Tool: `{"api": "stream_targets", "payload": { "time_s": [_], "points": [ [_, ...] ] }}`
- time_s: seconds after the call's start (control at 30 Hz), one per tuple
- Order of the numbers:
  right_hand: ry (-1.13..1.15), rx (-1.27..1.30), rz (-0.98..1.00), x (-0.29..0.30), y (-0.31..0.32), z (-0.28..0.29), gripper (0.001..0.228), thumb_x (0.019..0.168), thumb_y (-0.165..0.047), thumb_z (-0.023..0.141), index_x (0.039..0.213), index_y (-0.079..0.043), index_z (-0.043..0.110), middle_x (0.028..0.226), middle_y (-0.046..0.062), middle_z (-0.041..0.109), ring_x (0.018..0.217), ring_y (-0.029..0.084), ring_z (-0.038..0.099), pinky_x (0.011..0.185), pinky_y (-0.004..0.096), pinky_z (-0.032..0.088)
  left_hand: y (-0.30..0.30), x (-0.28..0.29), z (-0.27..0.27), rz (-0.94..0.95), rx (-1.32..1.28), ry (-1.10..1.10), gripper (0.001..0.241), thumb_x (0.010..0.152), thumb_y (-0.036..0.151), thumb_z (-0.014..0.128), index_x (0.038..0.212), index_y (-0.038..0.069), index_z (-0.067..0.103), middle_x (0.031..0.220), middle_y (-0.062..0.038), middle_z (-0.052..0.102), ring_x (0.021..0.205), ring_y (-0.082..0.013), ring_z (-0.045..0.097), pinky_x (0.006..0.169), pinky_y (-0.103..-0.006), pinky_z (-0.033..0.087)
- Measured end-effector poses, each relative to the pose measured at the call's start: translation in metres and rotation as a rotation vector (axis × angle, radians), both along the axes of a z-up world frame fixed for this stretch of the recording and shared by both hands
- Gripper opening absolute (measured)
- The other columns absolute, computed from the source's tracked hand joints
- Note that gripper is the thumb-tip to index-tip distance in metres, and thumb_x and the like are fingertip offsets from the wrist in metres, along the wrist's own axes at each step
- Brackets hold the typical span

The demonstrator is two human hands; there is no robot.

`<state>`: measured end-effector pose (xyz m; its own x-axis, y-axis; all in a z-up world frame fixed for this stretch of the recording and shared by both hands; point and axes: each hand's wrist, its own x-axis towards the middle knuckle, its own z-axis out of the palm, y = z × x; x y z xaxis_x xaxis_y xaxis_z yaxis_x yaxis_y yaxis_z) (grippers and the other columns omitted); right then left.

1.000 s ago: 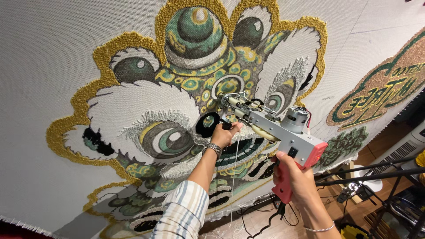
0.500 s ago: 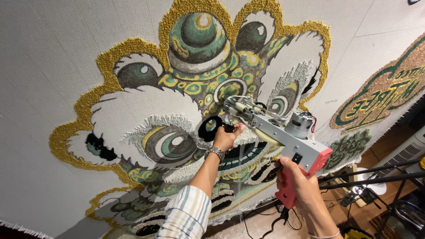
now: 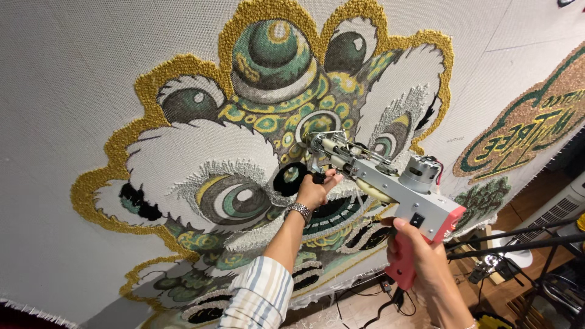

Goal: The person uses a handheld tufting gun to apply white yarn to a large canvas featuring a stylized lion head design. They guide the tool along the contours of the design, filling in specific areas with tufted yarn while holding the yarn feed with their left hand.

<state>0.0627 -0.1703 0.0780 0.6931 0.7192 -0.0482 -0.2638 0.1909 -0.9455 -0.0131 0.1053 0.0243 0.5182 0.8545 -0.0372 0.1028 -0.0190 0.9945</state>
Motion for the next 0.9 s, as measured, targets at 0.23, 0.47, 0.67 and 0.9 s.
{"api": "stream_targets", "payload": {
  "time_s": [0.23,0.47,0.67,0.9],
  "points": [
    [0.058,-0.073,0.103,0.04,-0.031,-0.004,0.045,0.082,-0.033,0.068,0.11,0.001,0.07,0.065,0.008,0.052,0.051,0.021,0.051,0.045,0.036,0.044,-0.009,0.032,-0.038,-0.211,0.038,-0.276,0.053,0.087,0.029,0.081,0.129,0.0,0.067,0.092,-0.012,0.075,0.047,-0.0088,0.053,0.044,-0.0269,0.044],
    [0.042,0.048,0.052,0.075,-0.065,-0.02,0.039,0.082,-0.031,0.069,0.109,-0.005,0.059,0.092,0.011,0.069,0.058,0.019,0.053,0.047,0.036,0.044,-0.039,0.05,-0.051,-0.244,-0.018,-0.354,0.039,0.092,0.032,0.073,0.116,0.002,0.072,0.091,-0.002,0.079,0.047,-0.0065,0.053,0.047,-0.0236,0.044],
    [0.105,-0.024,0.044,0.088,-0.084,-0.027,0.045,0.081,-0.039,0.068,0.104,-0.001,0.06,0.071,0.012,0.054,0.053,0.022,0.052,0.043,0.038,0.042,-0.061,0.039,-0.025,-0.193,0.129,-0.171,0.037,0.092,0.032,0.08,0.106,-0.002,0.081,0.073,-0.007,0.071,0.051,-0.0067,0.057,0.05,-0.0241,0.045],
    [0.098,-0.014,0.058,0.087,-0.075,-0.041,0.04,0.083,-0.036,0.069,0.104,-0.004,0.057,0.068,0.009,0.051,0.05,0.021,0.05,0.041,0.041,0.042,-0.067,0.024,-0.019,-0.218,0.02,-0.208,0.034,0.092,0.035,0.071,0.111,0.008,0.075,0.087,0.004,0.078,0.05,-0.0067,0.055,0.047,-0.0247,0.045]
  ]
}}
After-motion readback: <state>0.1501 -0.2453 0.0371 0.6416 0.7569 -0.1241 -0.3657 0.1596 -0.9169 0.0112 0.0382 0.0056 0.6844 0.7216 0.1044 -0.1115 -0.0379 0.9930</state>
